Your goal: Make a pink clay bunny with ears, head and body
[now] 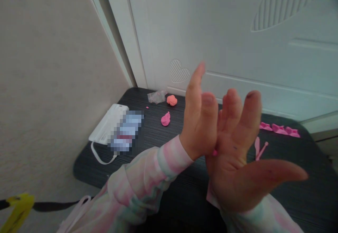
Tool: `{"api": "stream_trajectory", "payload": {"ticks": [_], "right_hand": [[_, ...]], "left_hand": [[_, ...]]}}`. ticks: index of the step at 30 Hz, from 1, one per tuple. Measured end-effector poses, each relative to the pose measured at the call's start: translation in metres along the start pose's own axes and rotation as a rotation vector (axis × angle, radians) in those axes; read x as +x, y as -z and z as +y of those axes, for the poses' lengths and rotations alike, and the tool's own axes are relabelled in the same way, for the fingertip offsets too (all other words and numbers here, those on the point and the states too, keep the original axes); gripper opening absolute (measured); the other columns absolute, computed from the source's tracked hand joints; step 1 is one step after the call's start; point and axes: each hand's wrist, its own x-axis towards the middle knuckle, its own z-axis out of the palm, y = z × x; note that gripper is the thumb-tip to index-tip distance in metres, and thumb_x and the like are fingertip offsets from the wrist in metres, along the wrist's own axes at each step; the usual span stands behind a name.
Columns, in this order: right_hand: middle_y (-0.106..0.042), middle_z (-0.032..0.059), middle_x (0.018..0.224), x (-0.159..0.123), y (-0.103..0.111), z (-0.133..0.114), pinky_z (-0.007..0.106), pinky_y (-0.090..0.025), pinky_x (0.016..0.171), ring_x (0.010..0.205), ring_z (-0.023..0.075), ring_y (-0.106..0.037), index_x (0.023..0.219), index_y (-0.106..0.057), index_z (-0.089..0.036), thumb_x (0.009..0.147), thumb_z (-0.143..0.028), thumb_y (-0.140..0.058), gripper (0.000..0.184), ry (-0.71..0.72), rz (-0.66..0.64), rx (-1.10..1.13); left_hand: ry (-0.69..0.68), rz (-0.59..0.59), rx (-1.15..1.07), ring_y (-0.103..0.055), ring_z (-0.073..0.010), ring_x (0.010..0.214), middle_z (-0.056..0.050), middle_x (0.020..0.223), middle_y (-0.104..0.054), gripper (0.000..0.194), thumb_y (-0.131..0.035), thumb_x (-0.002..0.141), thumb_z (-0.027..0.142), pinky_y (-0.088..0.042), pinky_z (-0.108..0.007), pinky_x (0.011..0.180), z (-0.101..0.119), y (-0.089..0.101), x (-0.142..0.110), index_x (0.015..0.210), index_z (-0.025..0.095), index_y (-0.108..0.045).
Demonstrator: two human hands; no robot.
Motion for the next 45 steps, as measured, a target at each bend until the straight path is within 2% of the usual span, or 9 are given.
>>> {"api": "stream_trajectory", "payload": {"ticks": [5, 10, 15, 19, 27, 33, 36, 41, 45], "right_hand": [[-0.020, -0.0118, 0.142, 0.009, 0.008, -0.001, 0.040, -0.008, 0.111, 0.134, 0.0125, -0.008, 0.126, -0.031, -0.040, 0.080, -0.058, -0.001, 0.058, 0.028, 0.044, -0.014], [-0.012, -0.0122, 0.144, -0.002, 0.012, 0.005, 0.045, -0.021, 0.108, 0.133, 0.0222, -0.007, 0.134, -0.012, -0.041, 0.074, -0.070, -0.013, 0.066, 0.033, -0.177, -0.092], [-0.019, -0.0116, 0.143, 0.007, 0.014, 0.001, 0.045, -0.014, 0.108, 0.133, 0.0208, -0.006, 0.133, -0.021, -0.037, 0.083, -0.050, 0.008, 0.060, 0.081, -0.001, -0.206], [-0.021, -0.0082, 0.143, 0.008, 0.014, 0.005, 0.046, -0.017, 0.108, 0.133, 0.0201, -0.010, 0.134, -0.015, -0.037, 0.081, -0.049, 0.013, 0.062, 0.066, -0.053, -0.258], [-0.027, 0.0038, 0.141, 0.036, 0.032, 0.040, 0.043, -0.031, 0.103, 0.130, 0.0157, -0.024, 0.134, -0.016, -0.030, 0.087, -0.041, 0.002, 0.051, 0.020, 0.047, -0.499], [-0.036, 0.0074, 0.133, 0.049, 0.047, 0.059, 0.043, -0.036, 0.098, 0.127, 0.0190, -0.030, 0.128, -0.029, -0.028, 0.089, -0.037, -0.014, 0.043, 0.162, 0.171, -0.629], [-0.036, 0.0073, 0.133, 0.052, 0.051, 0.056, 0.044, -0.035, 0.098, 0.127, 0.0184, -0.031, 0.127, -0.031, -0.027, 0.089, -0.034, -0.011, 0.043, 0.162, 0.197, -0.565], [-0.046, 0.0051, 0.124, 0.057, 0.057, 0.031, 0.043, -0.040, 0.093, 0.116, 0.0181, -0.045, 0.117, -0.041, -0.030, 0.088, -0.029, -0.027, 0.032, 0.224, 0.139, -0.426], [-0.059, 0.0036, 0.097, 0.058, 0.061, 0.007, 0.035, -0.045, 0.085, 0.092, 0.0159, -0.057, 0.096, -0.058, -0.025, 0.082, -0.024, -0.048, 0.018, 0.238, -0.194, -0.587]], "left_hand": [[-0.011, -0.093, -0.023, -0.021, -0.0197, 0.131, 0.005, 0.140, -0.027, 0.057, -0.012, 0.079, 0.062, -0.016, -0.038, 0.110, 0.003, -0.003, -0.006, 0.127, 0.035, -0.029], [0.013, 0.024, -0.046, -0.019, -0.0197, 0.132, -0.001, 0.140, -0.028, 0.063, -0.014, 0.079, 0.061, -0.016, -0.037, 0.109, 0.003, 0.001, 0.001, 0.129, 0.026, -0.029], [0.063, -0.109, -0.112, -0.015, -0.0212, 0.133, 0.005, 0.142, -0.025, 0.059, -0.018, 0.078, 0.061, -0.010, -0.035, 0.110, 0.010, -0.002, -0.008, 0.129, 0.033, -0.029], [0.135, -0.056, -0.234, -0.014, -0.0207, 0.133, 0.008, 0.141, -0.025, 0.056, -0.023, 0.077, 0.061, -0.011, -0.033, 0.109, 0.007, -0.003, -0.007, 0.126, 0.035, -0.034], [0.747, 0.002, -0.744, -0.034, -0.0187, 0.124, -0.002, 0.126, -0.048, 0.047, -0.024, 0.084, 0.051, -0.027, -0.032, 0.101, -0.018, -0.019, -0.009, 0.112, 0.022, -0.050], [1.154, -0.017, -1.243, -0.059, -0.0102, 0.068, -0.014, 0.107, -0.059, 0.064, -0.016, 0.083, 0.053, -0.044, -0.019, 0.054, -0.031, -0.015, -0.012, 0.095, 0.007, -0.059], [1.152, -0.028, -1.327, -0.059, -0.0088, 0.067, -0.017, 0.113, -0.055, 0.065, -0.015, 0.084, 0.052, -0.042, -0.016, 0.046, -0.033, -0.012, -0.010, 0.089, 0.005, -0.060], [0.993, 0.003, -1.295, -0.055, -0.0182, 0.103, -0.016, 0.123, -0.049, 0.063, -0.016, 0.083, 0.053, -0.045, -0.026, 0.082, -0.029, -0.007, 0.002, 0.093, 0.008, -0.058], [0.872, -0.067, -1.205, -0.046, -0.0194, 0.115, -0.012, 0.123, -0.050, 0.063, -0.014, 0.083, 0.054, -0.042, -0.029, 0.089, -0.022, 0.005, 0.016, 0.101, 0.011, -0.055]]}}
